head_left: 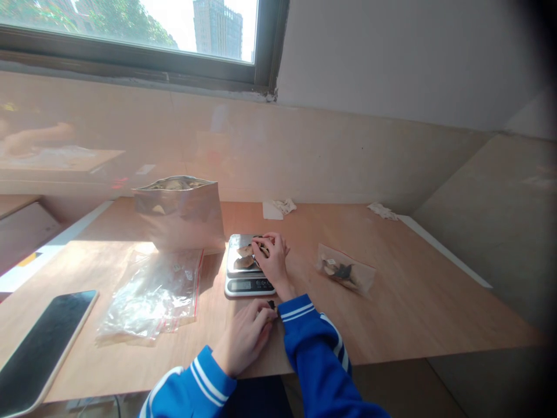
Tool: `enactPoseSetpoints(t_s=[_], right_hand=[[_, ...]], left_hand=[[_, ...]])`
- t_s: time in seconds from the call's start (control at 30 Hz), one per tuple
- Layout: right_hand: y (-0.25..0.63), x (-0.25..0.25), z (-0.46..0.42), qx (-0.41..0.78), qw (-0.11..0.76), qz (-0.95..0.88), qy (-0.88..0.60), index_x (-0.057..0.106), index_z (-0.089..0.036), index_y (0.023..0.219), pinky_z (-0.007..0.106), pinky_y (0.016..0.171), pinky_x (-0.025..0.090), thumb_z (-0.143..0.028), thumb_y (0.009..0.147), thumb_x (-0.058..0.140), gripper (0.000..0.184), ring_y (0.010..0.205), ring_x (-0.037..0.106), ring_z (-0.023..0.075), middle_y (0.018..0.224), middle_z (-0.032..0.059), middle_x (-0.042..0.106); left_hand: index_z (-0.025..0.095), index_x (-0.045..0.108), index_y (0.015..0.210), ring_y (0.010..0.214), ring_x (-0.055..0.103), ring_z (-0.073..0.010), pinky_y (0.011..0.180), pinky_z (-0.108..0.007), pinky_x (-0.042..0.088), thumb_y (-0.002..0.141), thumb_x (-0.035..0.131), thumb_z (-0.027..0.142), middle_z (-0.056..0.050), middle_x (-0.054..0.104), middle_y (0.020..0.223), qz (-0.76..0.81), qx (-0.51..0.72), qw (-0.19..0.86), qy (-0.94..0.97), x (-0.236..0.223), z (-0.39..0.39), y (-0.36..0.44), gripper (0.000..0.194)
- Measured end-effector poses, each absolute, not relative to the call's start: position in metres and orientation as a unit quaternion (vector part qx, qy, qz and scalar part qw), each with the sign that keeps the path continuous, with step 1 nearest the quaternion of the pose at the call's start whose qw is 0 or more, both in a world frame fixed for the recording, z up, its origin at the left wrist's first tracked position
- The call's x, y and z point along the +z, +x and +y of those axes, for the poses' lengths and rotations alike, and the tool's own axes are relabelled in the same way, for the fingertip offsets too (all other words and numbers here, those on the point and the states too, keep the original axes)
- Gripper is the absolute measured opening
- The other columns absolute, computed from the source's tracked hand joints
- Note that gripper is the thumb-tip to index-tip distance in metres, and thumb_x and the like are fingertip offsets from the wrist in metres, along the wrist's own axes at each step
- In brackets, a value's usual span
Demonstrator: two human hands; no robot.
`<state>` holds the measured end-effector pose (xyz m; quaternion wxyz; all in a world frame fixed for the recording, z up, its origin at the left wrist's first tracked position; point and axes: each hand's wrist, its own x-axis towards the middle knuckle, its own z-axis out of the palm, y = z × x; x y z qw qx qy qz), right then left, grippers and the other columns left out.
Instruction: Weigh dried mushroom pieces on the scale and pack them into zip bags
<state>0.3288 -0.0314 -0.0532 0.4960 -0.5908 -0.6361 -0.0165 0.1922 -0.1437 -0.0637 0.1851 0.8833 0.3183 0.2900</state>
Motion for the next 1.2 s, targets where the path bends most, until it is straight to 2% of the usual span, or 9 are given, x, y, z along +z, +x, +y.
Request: enactPoseSetpoints(t_s=[0.2,0.33,0.53,0.8,1.0,1.2], right_hand=[[0.338,-0.052,-0.032,0.006,0.525,-0.593,-0.611,0.068,-0.026,0.103,0.036,0.091,0.030,-0.037,0.094,0.043,0.029,0.102,0.052,0.0199,0.107,0.0055,0.057],[0.347,-0.053,-0.032,0.014,0.565,-0.544,-0.621,0.068,-0.023,0.096,0.038,0.093,0.030,-0.034,0.098,0.033,0.038,0.100,0.053,0.0203,0.100,0.0066,0.059],[0.349,-0.048,-0.045,0.022,0.606,-0.527,-0.595,0.064,-0.020,0.083,0.037,0.089,0.033,-0.032,0.098,0.029,0.041,0.093,0.055,0.0204,0.091,0.0059,0.063],[0.342,-0.050,-0.062,0.056,0.631,-0.625,-0.457,0.056,-0.021,0.065,0.032,0.067,0.039,-0.032,0.098,0.027,0.046,0.061,0.052,0.0156,0.061,0.0011,0.056],[0.320,-0.057,-0.080,0.016,0.605,-0.734,-0.308,0.055,-0.021,0.060,0.031,0.056,0.036,-0.038,0.097,0.025,0.051,0.051,0.050,0.0140,0.053,0.0020,0.057],[0.315,-0.064,-0.086,-0.011,0.616,-0.722,-0.315,0.049,-0.023,0.053,0.030,0.049,0.033,-0.040,0.095,0.027,0.051,0.044,0.046,0.0130,0.046,0.0013,0.052]], left_hand=[[0.020,0.055,0.105,0.090,0.062,-0.0178,0.077,-0.032,0.054,0.090,0.041,0.013,-0.009,0.060,0.104,0.312,0.293,0.184,0.885,-0.065,-0.143,0.192,0.022],[0.019,0.055,0.105,0.089,0.062,-0.0174,0.076,-0.031,0.054,0.090,0.041,0.012,-0.010,0.060,0.103,0.305,0.295,0.181,0.888,-0.066,-0.142,0.191,0.022],[0.019,0.056,0.103,0.087,0.062,-0.0165,0.073,-0.028,0.054,0.087,0.046,0.009,-0.008,0.062,0.097,0.268,0.360,0.154,0.880,-0.058,-0.146,0.190,0.021],[0.019,0.057,0.103,0.097,0.060,-0.0157,0.083,-0.026,0.054,0.081,0.056,0.002,-0.007,0.056,0.099,0.292,0.507,0.064,0.809,-0.059,-0.149,0.179,0.028],[0.019,0.060,0.098,0.094,0.061,-0.0152,0.084,-0.026,0.054,0.081,0.056,0.001,-0.005,0.056,0.096,0.317,0.519,0.035,0.793,-0.065,-0.148,0.177,0.025],[0.019,0.060,0.100,0.094,0.062,-0.0149,0.084,-0.026,0.054,0.082,0.055,0.003,-0.006,0.056,0.098,0.315,0.514,0.037,0.797,-0.066,-0.147,0.179,0.025]])
